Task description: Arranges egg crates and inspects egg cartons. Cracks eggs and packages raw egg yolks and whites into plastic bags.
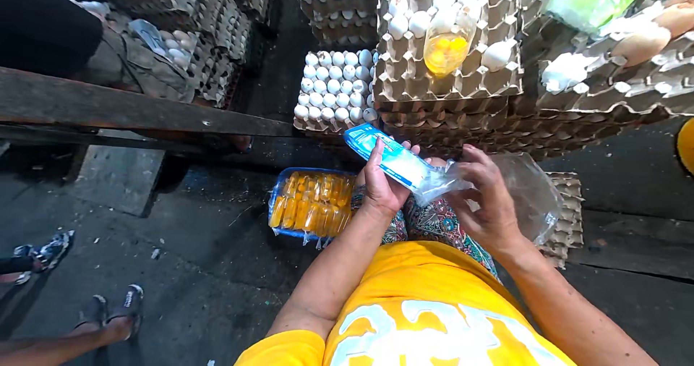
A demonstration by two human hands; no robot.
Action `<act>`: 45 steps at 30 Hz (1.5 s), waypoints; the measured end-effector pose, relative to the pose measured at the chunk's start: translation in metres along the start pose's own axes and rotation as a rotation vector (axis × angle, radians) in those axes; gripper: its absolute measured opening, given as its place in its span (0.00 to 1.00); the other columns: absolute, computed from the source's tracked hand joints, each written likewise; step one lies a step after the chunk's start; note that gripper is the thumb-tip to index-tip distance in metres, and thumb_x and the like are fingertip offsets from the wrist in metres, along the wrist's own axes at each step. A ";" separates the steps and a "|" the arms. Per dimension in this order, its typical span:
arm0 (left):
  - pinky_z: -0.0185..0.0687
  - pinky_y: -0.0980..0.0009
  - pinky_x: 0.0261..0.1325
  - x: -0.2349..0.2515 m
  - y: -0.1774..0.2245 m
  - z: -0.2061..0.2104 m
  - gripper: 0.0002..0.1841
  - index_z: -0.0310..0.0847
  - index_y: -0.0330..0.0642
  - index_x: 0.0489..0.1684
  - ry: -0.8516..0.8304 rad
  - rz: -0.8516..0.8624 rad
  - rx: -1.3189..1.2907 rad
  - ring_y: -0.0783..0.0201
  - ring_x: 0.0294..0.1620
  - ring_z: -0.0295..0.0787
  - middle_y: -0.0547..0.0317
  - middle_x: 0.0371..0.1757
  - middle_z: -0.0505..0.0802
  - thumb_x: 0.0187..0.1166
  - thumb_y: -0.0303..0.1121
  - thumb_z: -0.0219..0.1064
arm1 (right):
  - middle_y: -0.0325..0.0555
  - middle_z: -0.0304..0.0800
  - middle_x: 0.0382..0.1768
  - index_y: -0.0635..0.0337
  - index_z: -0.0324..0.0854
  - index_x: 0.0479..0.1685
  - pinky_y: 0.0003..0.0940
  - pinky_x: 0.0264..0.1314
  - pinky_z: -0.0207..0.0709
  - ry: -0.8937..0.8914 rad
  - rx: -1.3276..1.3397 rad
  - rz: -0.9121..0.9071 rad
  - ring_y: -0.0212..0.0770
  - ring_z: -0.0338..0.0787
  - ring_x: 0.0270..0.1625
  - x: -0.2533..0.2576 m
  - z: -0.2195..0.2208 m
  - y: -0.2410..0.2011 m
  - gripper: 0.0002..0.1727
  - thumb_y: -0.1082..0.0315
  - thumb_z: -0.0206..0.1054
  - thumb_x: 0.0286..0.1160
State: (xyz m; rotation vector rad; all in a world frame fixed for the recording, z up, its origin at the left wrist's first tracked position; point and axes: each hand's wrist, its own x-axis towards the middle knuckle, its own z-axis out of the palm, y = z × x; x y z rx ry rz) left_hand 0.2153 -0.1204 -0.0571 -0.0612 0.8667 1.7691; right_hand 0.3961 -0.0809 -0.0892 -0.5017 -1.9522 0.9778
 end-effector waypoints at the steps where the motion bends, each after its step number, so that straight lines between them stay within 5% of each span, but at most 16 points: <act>1: 0.90 0.51 0.56 -0.001 -0.001 0.002 0.24 0.74 0.51 0.69 0.005 -0.011 0.006 0.52 0.53 0.93 0.52 0.54 0.91 0.88 0.57 0.53 | 0.57 0.69 0.82 0.53 0.71 0.77 0.37 0.55 0.91 -0.044 -0.042 -0.026 0.44 0.89 0.66 0.001 0.003 0.000 0.26 0.72 0.67 0.79; 4: 0.89 0.49 0.57 0.000 -0.002 0.002 0.26 0.72 0.49 0.72 0.032 -0.031 0.039 0.51 0.53 0.93 0.51 0.54 0.91 0.89 0.57 0.50 | 0.55 0.92 0.57 0.64 0.89 0.54 0.38 0.67 0.85 -0.141 -0.092 -0.083 0.44 0.92 0.62 0.002 0.008 0.002 0.13 0.77 0.60 0.78; 6: 0.89 0.50 0.57 0.004 0.001 0.000 0.26 0.72 0.47 0.72 0.073 -0.040 0.043 0.52 0.51 0.93 0.51 0.52 0.91 0.90 0.57 0.49 | 0.47 0.93 0.48 0.66 0.88 0.50 0.27 0.62 0.85 -0.203 0.111 0.006 0.32 0.91 0.53 0.001 0.005 0.003 0.11 0.74 0.59 0.84; 9: 0.90 0.57 0.54 0.010 0.009 -0.007 0.24 0.72 0.47 0.68 0.122 -0.049 0.043 0.57 0.46 0.92 0.54 0.49 0.90 0.91 0.56 0.49 | 0.31 0.93 0.45 0.53 0.87 0.54 0.27 0.52 0.90 -0.198 0.571 0.306 0.25 0.92 0.45 -0.001 -0.005 -0.003 0.10 0.70 0.60 0.87; 11: 0.90 0.58 0.53 0.015 0.017 -0.015 0.23 0.72 0.49 0.67 0.126 -0.060 0.063 0.58 0.46 0.92 0.55 0.50 0.90 0.91 0.56 0.48 | 0.31 0.95 0.44 0.44 0.91 0.52 0.30 0.50 0.91 -0.138 0.836 0.470 0.28 0.94 0.44 -0.003 -0.012 -0.003 0.10 0.68 0.66 0.81; 14: 0.91 0.58 0.52 0.027 0.031 -0.029 0.23 0.73 0.50 0.68 0.156 -0.070 0.176 0.56 0.51 0.92 0.53 0.56 0.90 0.90 0.56 0.50 | 0.38 0.97 0.44 0.46 0.93 0.51 0.30 0.49 0.92 -0.020 1.057 0.585 0.31 0.96 0.42 -0.002 -0.022 -0.003 0.11 0.68 0.75 0.73; 18: 0.88 0.57 0.58 0.061 0.059 -0.048 0.23 0.71 0.43 0.76 0.242 -0.068 0.434 0.56 0.57 0.90 0.48 0.60 0.89 0.92 0.48 0.51 | 0.41 0.98 0.43 0.49 0.93 0.51 0.27 0.44 0.92 0.070 1.111 0.634 0.31 0.96 0.39 0.000 -0.029 -0.003 0.11 0.68 0.76 0.72; 24: 0.85 0.55 0.67 0.131 0.101 -0.062 0.28 0.65 0.33 0.80 0.232 0.141 0.913 0.52 0.63 0.88 0.39 0.66 0.87 0.83 0.30 0.69 | 0.39 0.98 0.43 0.46 0.93 0.52 0.26 0.43 0.92 0.044 1.056 0.676 0.30 0.96 0.39 0.000 -0.020 0.007 0.11 0.65 0.78 0.71; 30: 0.75 0.46 0.78 0.214 0.152 -0.042 0.35 0.63 0.32 0.84 0.230 0.344 1.225 0.43 0.75 0.81 0.33 0.74 0.82 0.78 0.33 0.74 | 0.39 0.98 0.43 0.45 0.93 0.52 0.25 0.43 0.92 0.008 1.023 0.723 0.29 0.96 0.38 0.009 -0.007 0.017 0.12 0.63 0.77 0.71; 33: 0.70 0.43 0.82 0.233 0.165 -0.036 0.48 0.45 0.37 0.94 0.268 0.483 1.228 0.40 0.82 0.73 0.30 0.82 0.73 0.79 0.44 0.73 | 0.40 0.98 0.42 0.46 0.94 0.51 0.26 0.43 0.92 0.038 1.005 0.744 0.30 0.96 0.37 0.016 -0.003 0.023 0.11 0.63 0.79 0.70; 35: 0.67 0.46 0.84 0.226 0.162 -0.031 0.45 0.46 0.37 0.94 0.260 0.570 1.226 0.43 0.85 0.69 0.33 0.85 0.71 0.82 0.46 0.69 | 0.40 0.98 0.40 0.46 0.94 0.49 0.26 0.41 0.92 0.068 0.976 0.774 0.30 0.95 0.36 0.025 0.001 0.025 0.10 0.64 0.78 0.70; 39: 0.83 0.61 0.70 0.159 0.125 -0.026 0.19 0.79 0.29 0.68 0.032 0.784 1.194 0.58 0.64 0.89 0.42 0.63 0.90 0.89 0.36 0.59 | 0.41 0.95 0.34 0.55 0.88 0.47 0.25 0.37 0.90 0.131 0.919 0.869 0.31 0.92 0.30 0.049 0.014 0.030 0.09 0.75 0.64 0.78; 42: 0.85 0.62 0.68 0.087 0.089 -0.026 0.21 0.77 0.29 0.71 -0.243 0.529 1.094 0.61 0.62 0.89 0.45 0.64 0.89 0.88 0.37 0.59 | 0.40 0.93 0.31 0.59 0.82 0.45 0.28 0.40 0.91 0.143 0.829 0.924 0.32 0.92 0.30 0.064 0.025 0.032 0.10 0.79 0.56 0.80; 45: 0.79 0.62 0.73 0.046 0.059 -0.026 0.34 0.69 0.37 0.82 -0.395 0.234 1.078 0.62 0.72 0.82 0.50 0.75 0.84 0.75 0.37 0.75 | 0.39 0.93 0.31 0.57 0.83 0.43 0.28 0.40 0.91 0.126 0.791 0.893 0.32 0.93 0.30 0.070 0.036 0.028 0.11 0.81 0.57 0.79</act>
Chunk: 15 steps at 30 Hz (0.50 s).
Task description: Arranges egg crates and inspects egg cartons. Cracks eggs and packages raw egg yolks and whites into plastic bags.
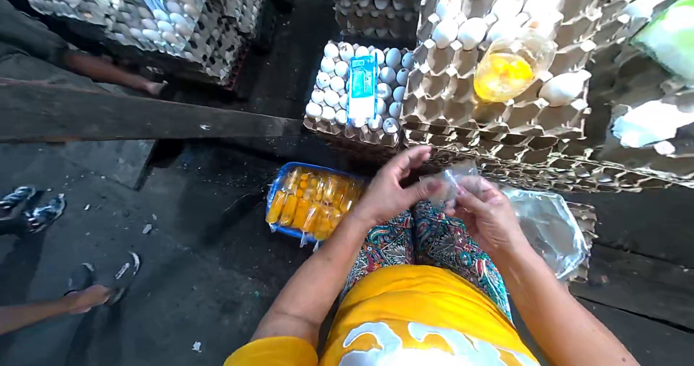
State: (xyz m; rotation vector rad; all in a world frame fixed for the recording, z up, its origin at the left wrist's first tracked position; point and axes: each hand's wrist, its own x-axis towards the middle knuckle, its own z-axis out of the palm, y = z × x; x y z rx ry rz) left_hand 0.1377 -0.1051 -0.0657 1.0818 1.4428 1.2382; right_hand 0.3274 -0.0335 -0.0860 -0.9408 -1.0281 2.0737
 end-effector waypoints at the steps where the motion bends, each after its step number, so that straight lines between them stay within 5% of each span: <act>1: 0.81 0.63 0.72 -0.004 -0.004 0.008 0.34 0.73 0.37 0.79 -0.013 -0.008 -0.006 0.63 0.70 0.83 0.50 0.72 0.86 0.72 0.34 0.78 | 0.39 0.94 0.31 0.57 0.83 0.43 0.28 0.39 0.91 -0.002 -0.012 -0.003 0.33 0.93 0.30 -0.001 0.004 0.000 0.10 0.81 0.58 0.78; 5: 0.89 0.71 0.50 -0.015 -0.008 0.026 0.08 0.88 0.35 0.51 0.151 0.070 -0.025 0.72 0.42 0.90 0.58 0.45 0.93 0.81 0.28 0.70 | 0.42 0.93 0.31 0.59 0.82 0.44 0.30 0.37 0.91 0.031 0.006 0.020 0.35 0.93 0.30 -0.018 0.009 -0.005 0.07 0.78 0.59 0.83; 10: 0.91 0.69 0.49 -0.028 0.002 0.026 0.11 0.88 0.35 0.54 0.218 0.117 -0.026 0.70 0.39 0.92 0.59 0.43 0.94 0.87 0.31 0.64 | 0.45 0.96 0.37 0.59 0.85 0.43 0.27 0.36 0.90 0.057 0.075 -0.021 0.34 0.94 0.32 -0.038 -0.013 -0.010 0.12 0.72 0.54 0.90; 15: 0.87 0.67 0.64 -0.039 0.009 0.037 0.09 0.89 0.41 0.54 0.251 0.153 -0.348 0.69 0.53 0.91 0.62 0.54 0.94 0.87 0.30 0.62 | 0.42 0.94 0.33 0.58 0.84 0.46 0.26 0.35 0.89 0.100 0.070 -0.055 0.32 0.92 0.29 -0.056 -0.025 -0.012 0.11 0.76 0.55 0.87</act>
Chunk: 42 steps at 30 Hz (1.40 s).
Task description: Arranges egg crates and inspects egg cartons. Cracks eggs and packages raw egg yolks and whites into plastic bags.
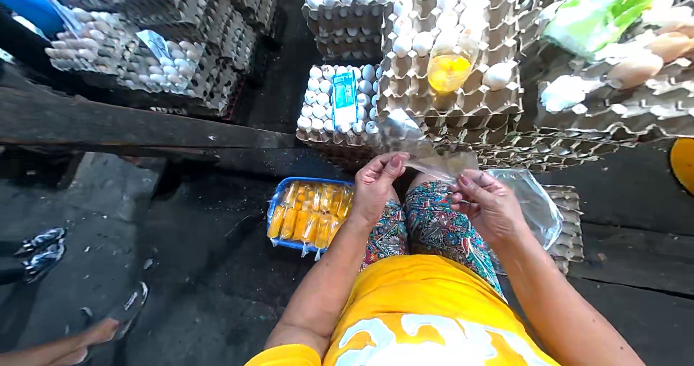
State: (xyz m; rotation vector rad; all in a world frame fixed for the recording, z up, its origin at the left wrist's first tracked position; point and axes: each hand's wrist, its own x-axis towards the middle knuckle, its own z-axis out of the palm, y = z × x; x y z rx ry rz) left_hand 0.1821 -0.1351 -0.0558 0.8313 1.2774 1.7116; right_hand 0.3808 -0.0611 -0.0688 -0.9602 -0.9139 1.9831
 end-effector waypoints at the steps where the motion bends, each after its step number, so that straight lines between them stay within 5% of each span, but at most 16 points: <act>1: 0.86 0.66 0.65 -0.002 0.002 0.003 0.09 0.89 0.43 0.53 0.003 0.012 -0.058 0.68 0.54 0.91 0.62 0.53 0.95 0.87 0.30 0.62 | 0.42 0.93 0.32 0.59 0.84 0.46 0.26 0.34 0.89 0.009 0.002 0.008 0.31 0.91 0.28 -0.002 -0.002 0.001 0.10 0.77 0.56 0.86; 6: 0.87 0.69 0.61 -0.008 0.015 0.014 0.08 0.85 0.45 0.54 -0.001 0.074 -0.064 0.71 0.49 0.91 0.65 0.47 0.94 0.88 0.29 0.60 | 0.40 0.92 0.28 0.61 0.83 0.43 0.25 0.33 0.88 0.044 -0.024 0.011 0.31 0.90 0.25 -0.013 -0.012 0.006 0.09 0.78 0.57 0.86; 13: 0.85 0.65 0.67 -0.020 0.023 0.015 0.09 0.89 0.49 0.55 -0.076 0.114 -0.022 0.72 0.53 0.90 0.70 0.53 0.93 0.86 0.32 0.63 | 0.36 0.89 0.24 0.57 0.82 0.36 0.20 0.27 0.83 0.089 -0.056 -0.075 0.27 0.85 0.21 -0.023 -0.025 0.000 0.11 0.76 0.58 0.86; 28: 0.85 0.72 0.61 -0.024 0.023 0.012 0.04 0.91 0.48 0.43 -0.089 0.225 0.032 0.74 0.53 0.87 0.70 0.49 0.91 0.82 0.31 0.70 | 0.36 0.90 0.29 0.52 0.86 0.43 0.21 0.30 0.85 0.089 0.198 -0.124 0.26 0.86 0.24 -0.020 -0.045 -0.018 0.12 0.73 0.55 0.88; 31: 0.85 0.72 0.62 -0.024 0.025 0.005 0.03 0.89 0.52 0.40 -0.205 0.246 0.077 0.74 0.55 0.86 0.71 0.49 0.89 0.79 0.30 0.73 | 0.36 0.91 0.30 0.52 0.84 0.45 0.21 0.29 0.85 0.161 0.156 -0.175 0.26 0.87 0.24 -0.017 -0.042 -0.022 0.11 0.75 0.56 0.87; 34: 0.80 0.65 0.71 -0.022 0.041 -0.015 0.07 0.92 0.50 0.40 -0.636 0.090 0.267 0.69 0.69 0.80 0.65 0.65 0.87 0.70 0.38 0.79 | 0.31 0.92 0.40 0.49 0.83 0.50 0.23 0.34 0.86 0.178 -0.029 -0.329 0.26 0.89 0.33 -0.017 -0.046 -0.024 0.13 0.79 0.61 0.81; 36: 0.73 0.62 0.75 -0.016 0.049 -0.028 0.20 0.95 0.46 0.46 -0.839 -0.020 0.394 0.66 0.77 0.75 0.60 0.76 0.83 0.70 0.52 0.76 | 0.28 0.93 0.45 0.48 0.83 0.54 0.26 0.44 0.89 0.080 -0.280 -0.490 0.26 0.91 0.41 -0.018 -0.053 -0.028 0.13 0.76 0.66 0.77; 40: 0.80 0.65 0.71 -0.008 0.059 -0.028 0.37 0.92 0.46 0.55 -0.655 -0.034 0.421 0.65 0.74 0.79 0.61 0.75 0.84 0.70 0.72 0.65 | 0.44 0.89 0.52 0.66 0.85 0.55 0.23 0.54 0.85 -0.148 -0.898 -0.831 0.26 0.88 0.48 -0.022 -0.047 -0.045 0.11 0.76 0.64 0.76; 42: 0.79 0.63 0.73 -0.007 0.063 -0.008 0.31 0.85 0.41 0.67 -0.535 -0.029 0.478 0.65 0.72 0.81 0.59 0.73 0.86 0.78 0.58 0.64 | 0.51 0.90 0.53 0.66 0.86 0.54 0.33 0.61 0.86 -0.225 -1.100 -0.904 0.37 0.90 0.54 -0.024 -0.034 -0.054 0.12 0.77 0.64 0.75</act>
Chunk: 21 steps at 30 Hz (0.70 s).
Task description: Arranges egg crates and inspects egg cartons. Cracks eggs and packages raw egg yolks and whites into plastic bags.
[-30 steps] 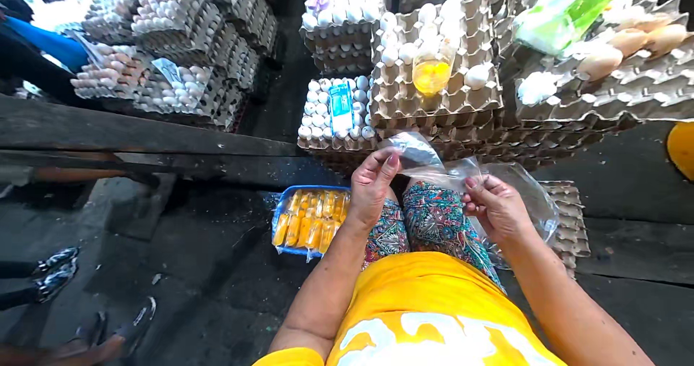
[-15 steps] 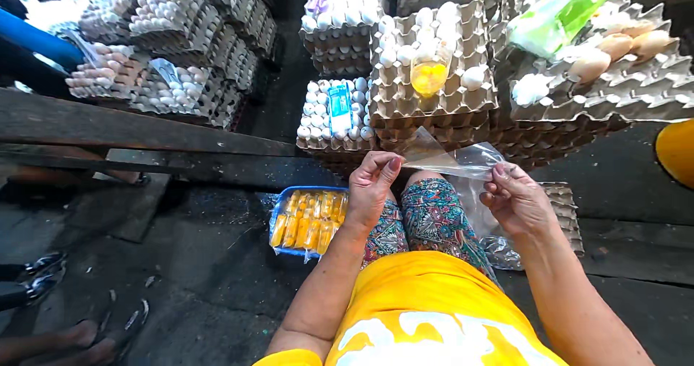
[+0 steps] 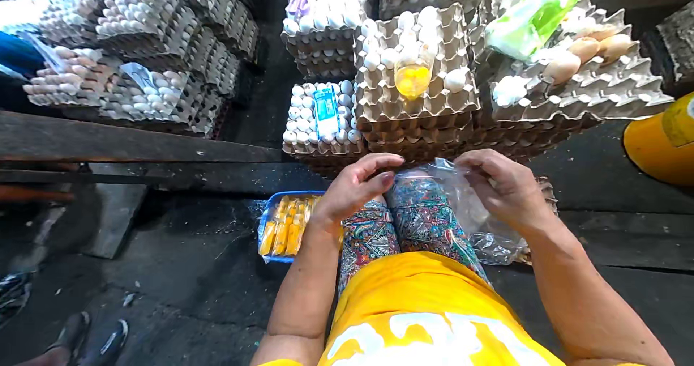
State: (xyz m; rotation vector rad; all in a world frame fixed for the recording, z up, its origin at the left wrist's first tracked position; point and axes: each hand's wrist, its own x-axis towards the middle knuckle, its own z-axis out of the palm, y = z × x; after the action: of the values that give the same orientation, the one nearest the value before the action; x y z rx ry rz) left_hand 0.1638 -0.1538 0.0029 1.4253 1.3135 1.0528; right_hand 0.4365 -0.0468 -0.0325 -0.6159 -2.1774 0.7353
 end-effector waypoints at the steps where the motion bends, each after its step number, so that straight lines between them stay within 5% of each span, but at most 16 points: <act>1: 0.81 0.62 0.71 0.007 0.006 0.009 0.28 0.81 0.40 0.72 0.011 -0.045 0.029 0.64 0.69 0.83 0.56 0.70 0.88 0.80 0.50 0.65 | 0.53 0.91 0.52 0.66 0.86 0.55 0.40 0.62 0.86 -0.045 -0.054 -0.033 0.43 0.91 0.55 0.005 0.002 -0.006 0.13 0.78 0.64 0.73; 4: 0.88 0.62 0.59 0.025 0.008 0.034 0.19 0.83 0.41 0.68 -0.069 -0.120 0.073 0.66 0.52 0.90 0.56 0.52 0.94 0.82 0.38 0.69 | 0.54 0.90 0.52 0.64 0.84 0.58 0.47 0.59 0.87 -0.148 -0.132 -0.082 0.50 0.92 0.54 0.018 0.009 -0.022 0.15 0.80 0.63 0.73; 7: 0.87 0.70 0.50 0.033 -0.006 0.044 0.11 0.88 0.35 0.53 -0.054 -0.072 -0.005 0.72 0.40 0.89 0.58 0.40 0.94 0.87 0.32 0.64 | 0.52 0.89 0.52 0.63 0.82 0.59 0.40 0.57 0.87 -0.134 -0.102 -0.107 0.44 0.91 0.52 0.023 0.014 -0.024 0.14 0.78 0.62 0.76; 9: 0.87 0.73 0.51 0.032 -0.010 0.046 0.10 0.89 0.35 0.51 0.037 -0.069 -0.129 0.74 0.41 0.89 0.60 0.42 0.94 0.87 0.30 0.62 | 0.53 0.88 0.53 0.66 0.81 0.59 0.33 0.55 0.87 -0.034 -0.007 -0.069 0.38 0.90 0.50 0.022 0.020 -0.018 0.14 0.75 0.65 0.77; 11: 0.86 0.74 0.53 0.031 -0.014 0.049 0.09 0.90 0.35 0.52 0.121 -0.066 -0.215 0.75 0.43 0.89 0.61 0.45 0.94 0.86 0.28 0.63 | 0.54 0.84 0.66 0.67 0.74 0.72 0.33 0.66 0.85 -0.002 0.174 0.043 0.36 0.89 0.61 0.019 0.028 -0.011 0.23 0.69 0.67 0.79; 13: 0.86 0.74 0.53 0.030 -0.017 0.053 0.09 0.90 0.35 0.52 0.189 -0.049 -0.276 0.75 0.44 0.89 0.61 0.45 0.94 0.85 0.27 0.65 | 0.43 0.84 0.71 0.60 0.69 0.80 0.31 0.71 0.82 -0.026 0.390 0.244 0.31 0.86 0.68 0.017 0.034 -0.007 0.30 0.61 0.68 0.81; 15: 0.87 0.75 0.51 0.030 -0.020 0.054 0.07 0.90 0.36 0.50 0.261 -0.042 -0.307 0.75 0.42 0.89 0.62 0.43 0.94 0.83 0.25 0.66 | 0.34 0.92 0.51 0.55 0.76 0.70 0.27 0.54 0.86 0.009 0.559 0.405 0.27 0.91 0.50 0.015 0.041 -0.005 0.20 0.63 0.66 0.81; 17: 0.87 0.75 0.51 0.027 -0.025 0.050 0.06 0.90 0.36 0.49 0.271 -0.055 -0.298 0.75 0.41 0.89 0.62 0.42 0.94 0.82 0.26 0.68 | 0.30 0.88 0.34 0.53 0.83 0.51 0.21 0.38 0.83 0.030 0.615 0.450 0.24 0.86 0.32 0.014 0.043 -0.002 0.06 0.66 0.63 0.84; 21: 0.87 0.72 0.56 0.020 -0.034 0.032 0.10 0.89 0.37 0.56 0.095 -0.139 -0.303 0.73 0.46 0.90 0.61 0.46 0.94 0.83 0.29 0.68 | 0.27 0.83 0.29 0.53 0.84 0.47 0.14 0.30 0.74 -0.079 0.438 0.379 0.18 0.78 0.27 0.019 0.030 0.005 0.05 0.66 0.62 0.85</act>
State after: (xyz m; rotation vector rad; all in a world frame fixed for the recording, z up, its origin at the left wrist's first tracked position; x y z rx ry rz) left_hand 0.1883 -0.1347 -0.0373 1.0555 1.2397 1.1812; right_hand 0.4030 -0.0411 -0.0430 -0.7812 -1.8939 1.4097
